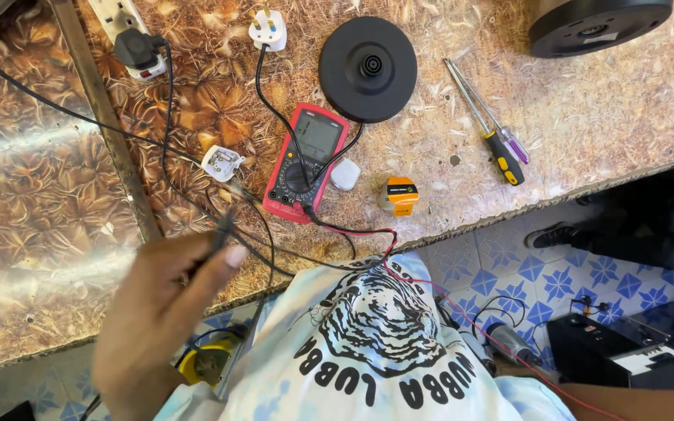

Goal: Repairing an electric kettle by testing it with a multimeter and disassembling the plug.

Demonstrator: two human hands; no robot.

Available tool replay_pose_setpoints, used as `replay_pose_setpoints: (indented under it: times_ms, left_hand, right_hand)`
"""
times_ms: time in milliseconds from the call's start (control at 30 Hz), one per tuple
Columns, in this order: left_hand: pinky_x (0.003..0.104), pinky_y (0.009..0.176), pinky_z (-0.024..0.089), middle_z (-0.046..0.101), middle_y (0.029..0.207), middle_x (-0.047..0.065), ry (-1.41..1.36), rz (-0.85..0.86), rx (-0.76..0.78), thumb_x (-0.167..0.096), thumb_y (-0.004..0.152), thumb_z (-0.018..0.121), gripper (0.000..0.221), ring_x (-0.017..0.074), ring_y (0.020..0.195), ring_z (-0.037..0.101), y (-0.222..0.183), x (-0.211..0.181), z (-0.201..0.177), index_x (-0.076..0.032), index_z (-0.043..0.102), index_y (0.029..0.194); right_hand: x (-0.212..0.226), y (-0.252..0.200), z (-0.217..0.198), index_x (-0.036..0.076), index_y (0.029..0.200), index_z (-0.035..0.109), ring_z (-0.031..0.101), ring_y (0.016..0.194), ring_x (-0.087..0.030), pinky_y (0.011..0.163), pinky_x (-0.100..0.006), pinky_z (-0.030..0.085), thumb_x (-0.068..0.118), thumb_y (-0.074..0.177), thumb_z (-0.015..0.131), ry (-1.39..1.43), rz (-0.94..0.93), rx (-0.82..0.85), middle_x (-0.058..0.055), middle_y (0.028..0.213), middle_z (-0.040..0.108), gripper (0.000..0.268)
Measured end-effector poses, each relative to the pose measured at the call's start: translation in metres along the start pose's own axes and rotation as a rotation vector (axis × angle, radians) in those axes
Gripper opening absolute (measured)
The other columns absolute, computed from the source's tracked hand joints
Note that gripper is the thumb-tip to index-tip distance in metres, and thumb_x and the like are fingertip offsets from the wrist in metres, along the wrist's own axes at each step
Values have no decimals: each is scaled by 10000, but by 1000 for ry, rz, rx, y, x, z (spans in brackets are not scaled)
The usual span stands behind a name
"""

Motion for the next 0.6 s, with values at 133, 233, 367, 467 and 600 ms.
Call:
replay_pose_setpoints:
  times_ms: [133,233,367,467,600]
  left_hand:
    - [330,456,236,318,573,-40,-239,242,407,-334,1066,504,430,94,468,318,20,-12,57,-142,435,687]
    - [356,498,176,220,607,-51,-407,61,600,-465,1038,494,531,87,543,242,28,-23,93,-172,314,632]
    - [291,547,288,432,546,-45,-508,32,680,-524,1011,454,545,70,529,384,26,-11,110,-144,510,623]
    - [306,424,427,579,597,80,-951,104,618,-531,1071,320,636,171,432,504,27,11,112,-51,663,833]
    - [344,676,583,607,1031,160,-811,268,205,-308,943,658,459,257,848,653,24,-1,110,-22,509,1270]
  right_hand:
    - [49,45,92,88,1227,608,811,823,-274,731,-333,679,722,1151,307,95,-147,-66,-182,960,775,706]
    - [98,109,206,63,1210,639,655,593,-91,448,-152,525,-95,782,732,842,588,-200,-117,1284,703,465]
    - [94,148,243,57,1319,578,632,1132,-370,1002,-520,481,152,1096,413,-205,-628,205,-159,1143,662,293]
    - [72,146,263,10,979,776,516,576,-264,629,-404,514,142,978,585,162,-568,-88,-97,670,532,233]
    - [71,148,268,9,1135,669,481,688,-244,631,-367,412,89,1029,537,162,-457,-10,-66,770,448,188]
Point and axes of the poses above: each hand's wrist, its own y-axis towards the middle knuckle, its own z-axis out of the palm, x = y × z, the point moved 1 cm from there along y, towards the middle knuckle
